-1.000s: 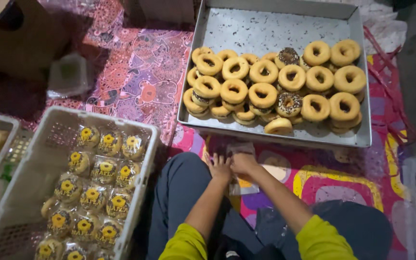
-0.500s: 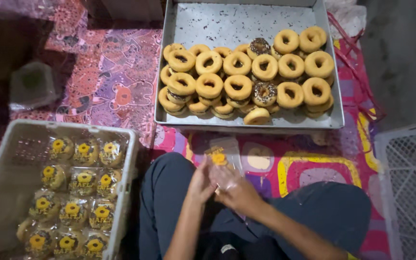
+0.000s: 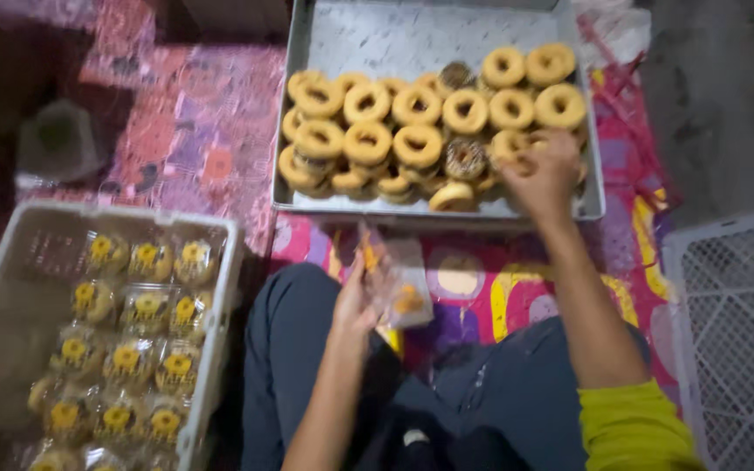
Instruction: The person sits on a mat and packages donuts by placing them into small clear plastic bags and arranging the sealed bags into a white plastic crate. The person also moves a metal tray of donuts and an empty crate during the process.
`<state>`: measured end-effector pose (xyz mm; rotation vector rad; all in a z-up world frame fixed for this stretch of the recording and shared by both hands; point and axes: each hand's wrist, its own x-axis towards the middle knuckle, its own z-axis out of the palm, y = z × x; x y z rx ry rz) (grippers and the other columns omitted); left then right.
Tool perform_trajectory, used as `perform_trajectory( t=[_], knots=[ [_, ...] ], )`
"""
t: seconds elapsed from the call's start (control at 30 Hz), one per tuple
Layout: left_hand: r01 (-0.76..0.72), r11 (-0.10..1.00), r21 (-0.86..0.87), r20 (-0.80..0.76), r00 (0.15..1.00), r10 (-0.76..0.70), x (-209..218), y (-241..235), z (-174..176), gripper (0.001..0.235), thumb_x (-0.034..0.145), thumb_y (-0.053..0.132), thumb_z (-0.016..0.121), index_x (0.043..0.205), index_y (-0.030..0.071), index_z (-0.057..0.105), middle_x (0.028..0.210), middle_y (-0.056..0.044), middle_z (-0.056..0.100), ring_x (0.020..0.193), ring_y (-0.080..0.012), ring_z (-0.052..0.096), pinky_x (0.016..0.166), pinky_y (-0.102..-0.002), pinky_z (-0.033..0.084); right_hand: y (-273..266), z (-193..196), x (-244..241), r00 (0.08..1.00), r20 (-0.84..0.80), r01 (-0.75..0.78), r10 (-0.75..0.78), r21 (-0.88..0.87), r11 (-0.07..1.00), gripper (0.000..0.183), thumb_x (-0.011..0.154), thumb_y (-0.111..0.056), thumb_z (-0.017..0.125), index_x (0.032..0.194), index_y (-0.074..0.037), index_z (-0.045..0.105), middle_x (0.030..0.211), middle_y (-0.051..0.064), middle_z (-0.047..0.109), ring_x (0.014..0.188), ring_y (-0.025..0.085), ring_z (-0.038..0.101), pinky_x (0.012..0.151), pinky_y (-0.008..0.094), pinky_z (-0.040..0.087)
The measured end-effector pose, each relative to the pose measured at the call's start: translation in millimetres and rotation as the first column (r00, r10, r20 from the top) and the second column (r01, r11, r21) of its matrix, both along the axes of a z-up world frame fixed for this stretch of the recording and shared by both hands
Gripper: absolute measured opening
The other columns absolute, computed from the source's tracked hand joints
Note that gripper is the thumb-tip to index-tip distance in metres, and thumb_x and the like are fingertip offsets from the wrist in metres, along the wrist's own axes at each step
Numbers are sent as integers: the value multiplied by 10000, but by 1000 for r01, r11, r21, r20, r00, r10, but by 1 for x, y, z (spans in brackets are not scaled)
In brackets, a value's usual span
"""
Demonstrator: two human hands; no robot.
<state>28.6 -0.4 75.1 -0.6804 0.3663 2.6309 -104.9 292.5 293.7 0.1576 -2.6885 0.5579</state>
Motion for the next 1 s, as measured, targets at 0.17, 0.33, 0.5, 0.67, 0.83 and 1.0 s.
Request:
perform_trajectory(
  t=[0.17,0.33,0.5,0.67,0.83,1.0],
  knots=[
    [4,996,93,-138,990,9,-5,17,50,485,1004,535,571,1282,148,658,1151,-27,715,1088,-232,676,934,-437,554,-22,-21,132,926,86,166,367,-967,-192,503,950,-230,696,1382,-9,563,1298,172,643,1144,345,645,1006,525,568],
    [-18,996,-88,-19,1000,17,1,44,102,479,979,492,584,1276,122,657,1110,-53,741,986,-223,711,869,-393,590,-63,-100,236,776,67,477,627,-713,-515,633,936,-376,654,1457,-53,494,1393,146,616,1231,322,629,984,503,539],
    [-46,942,-331,-210,977,-27,38,58,148,407,1001,357,611,1248,39,674,1083,-75,759,912,-188,731,790,-311,590,-65,-128,239,818,112,426,565,-777,-463,564,1046,-346,575,1522,-59,475,1438,129,596,1225,272,615,984,426,543],
    [-35,921,-387,-340,934,-107,53,70,155,351,946,75,723,1268,-25,627,1102,-105,739,950,-171,717,855,-309,584,-52,-128,241,799,200,506,566,-732,-455,553,1030,-291,601,1509,-56,453,1388,133,583,1199,266,620,971,437,550],
    [-65,971,-230,-270,963,0,49,77,151,387,939,84,699,1297,13,571,1127,-107,716,988,-198,718,863,-360,598,-61,-101,233,814,259,348,520,-934,-78,688,917,-241,696,1521,-65,420,1314,155,587,1123,291,627,909,463,552],
    [-116,971,-211,-338,940,38,58,75,137,442,949,104,717,1361,52,565,1227,-120,686,1102,-234,696,975,-391,579,-79,-38,213,947,-36,-197,320,-850,488,778,935,-241,764,1565,-73,339,1500,211,438,1329,372,476,1118,496,402]
  ],
)
